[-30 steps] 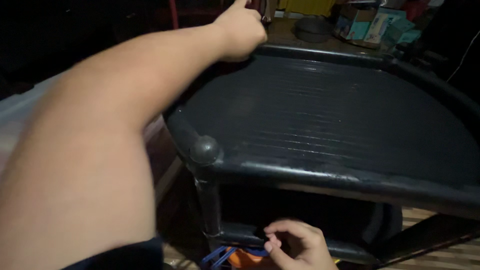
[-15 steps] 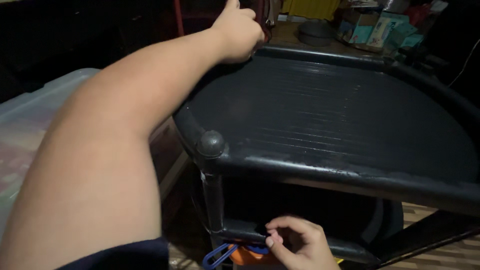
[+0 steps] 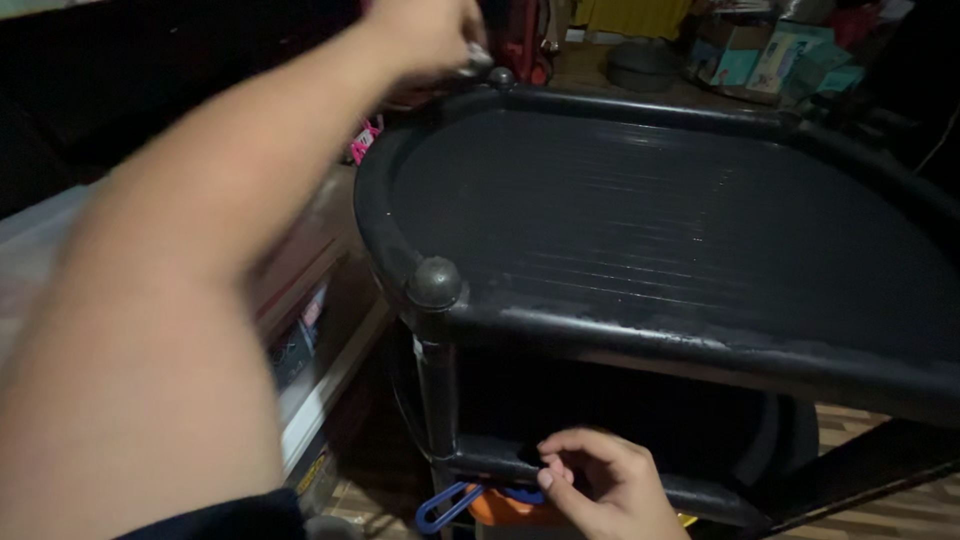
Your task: The person sits on the floor and wipes the interior and exterior surfaces of a black plastic utility cart using a white cloth. They clean the shelves and the top surface, moving the cloth around to reach different areas.
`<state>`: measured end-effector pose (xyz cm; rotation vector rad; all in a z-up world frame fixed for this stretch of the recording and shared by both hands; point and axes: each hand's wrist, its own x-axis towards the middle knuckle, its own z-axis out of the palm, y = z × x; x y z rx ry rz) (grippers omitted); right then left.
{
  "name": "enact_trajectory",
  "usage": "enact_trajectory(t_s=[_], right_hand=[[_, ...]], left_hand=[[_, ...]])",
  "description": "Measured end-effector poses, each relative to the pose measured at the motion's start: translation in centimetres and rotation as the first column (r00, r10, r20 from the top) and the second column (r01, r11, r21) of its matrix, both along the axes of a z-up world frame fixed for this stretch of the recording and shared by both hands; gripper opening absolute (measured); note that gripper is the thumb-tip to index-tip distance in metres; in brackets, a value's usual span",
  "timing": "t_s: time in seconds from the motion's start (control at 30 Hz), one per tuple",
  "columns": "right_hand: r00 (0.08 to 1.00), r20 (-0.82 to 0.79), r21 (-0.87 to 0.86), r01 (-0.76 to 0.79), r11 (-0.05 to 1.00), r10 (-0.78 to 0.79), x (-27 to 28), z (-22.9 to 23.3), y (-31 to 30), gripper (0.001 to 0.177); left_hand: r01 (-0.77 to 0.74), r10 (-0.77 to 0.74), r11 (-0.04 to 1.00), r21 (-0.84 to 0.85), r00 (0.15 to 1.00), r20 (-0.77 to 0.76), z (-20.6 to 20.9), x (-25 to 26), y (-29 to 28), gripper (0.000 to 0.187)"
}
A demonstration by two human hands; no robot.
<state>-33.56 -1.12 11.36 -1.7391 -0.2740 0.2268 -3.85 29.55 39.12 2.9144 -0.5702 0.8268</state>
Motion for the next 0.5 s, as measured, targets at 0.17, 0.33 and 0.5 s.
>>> enact_trajectory(t_s=[0.17, 0.33, 0.5], right_hand=[[0.997, 0.070, 0.072, -0.022, 0.997, 0.017, 0.1, -0.5, -0.1, 0.022], [0.997, 0.077, 0.052, -0.031, 0.998, 0.027, 0.0, -0.4, 0.0, 0.022], [0.999, 0.039, -0.001, 0.006, 1.000, -0.006, -0.5, 0.6, 0.1, 0.018]], left_hand=[[-0.020, 0.020, 0.995, 0.100, 1.000, 0.001, -1.8, 1.0, -2.8, 0.014], [-0.065, 0.065, 0.998, 0.003, 0.994, -0.091, -1.5, 1.3, -2.7, 0.012], [-0.078, 0.078, 0.997, 0.013, 0.995, -0.069, -2.1, 2.4, -2.6, 0.012]])
